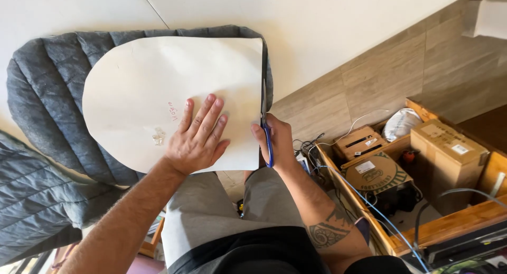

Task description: Cut a piece of quilted fabric using a paper template and scissors

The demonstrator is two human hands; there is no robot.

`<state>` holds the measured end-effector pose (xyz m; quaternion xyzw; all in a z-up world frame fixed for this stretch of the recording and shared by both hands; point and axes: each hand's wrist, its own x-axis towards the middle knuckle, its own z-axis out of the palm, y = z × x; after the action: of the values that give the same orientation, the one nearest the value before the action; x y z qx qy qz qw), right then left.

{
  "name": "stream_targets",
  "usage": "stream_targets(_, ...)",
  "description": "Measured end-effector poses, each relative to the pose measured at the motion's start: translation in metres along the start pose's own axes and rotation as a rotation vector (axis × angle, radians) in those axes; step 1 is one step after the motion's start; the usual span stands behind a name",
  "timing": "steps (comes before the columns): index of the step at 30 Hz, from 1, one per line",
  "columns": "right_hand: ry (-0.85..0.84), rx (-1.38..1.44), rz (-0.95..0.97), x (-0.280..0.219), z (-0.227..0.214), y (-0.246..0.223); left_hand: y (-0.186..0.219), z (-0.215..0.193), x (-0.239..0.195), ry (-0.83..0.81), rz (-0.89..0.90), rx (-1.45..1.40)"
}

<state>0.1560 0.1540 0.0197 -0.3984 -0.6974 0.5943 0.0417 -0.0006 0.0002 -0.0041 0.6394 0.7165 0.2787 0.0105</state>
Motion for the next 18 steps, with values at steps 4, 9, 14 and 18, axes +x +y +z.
stream_targets(4,0.029,-0.029,0.001,0.008,0.004,-0.025,-0.002,-0.003,0.005,0.031,-0.01,-0.018)
stream_targets(9,0.051,-0.109,0.008,-0.002,0.006,0.013,-0.003,-0.008,0.012,0.022,-0.015,-0.023)
stream_targets(14,0.011,-0.108,0.017,0.01,-0.003,-0.002,-0.009,-0.008,0.012,0.031,-0.028,-0.042)
stream_targets(18,-0.014,-0.065,0.109,0.004,-0.005,-0.016,-0.008,-0.007,0.008,0.038,-0.032,-0.072)
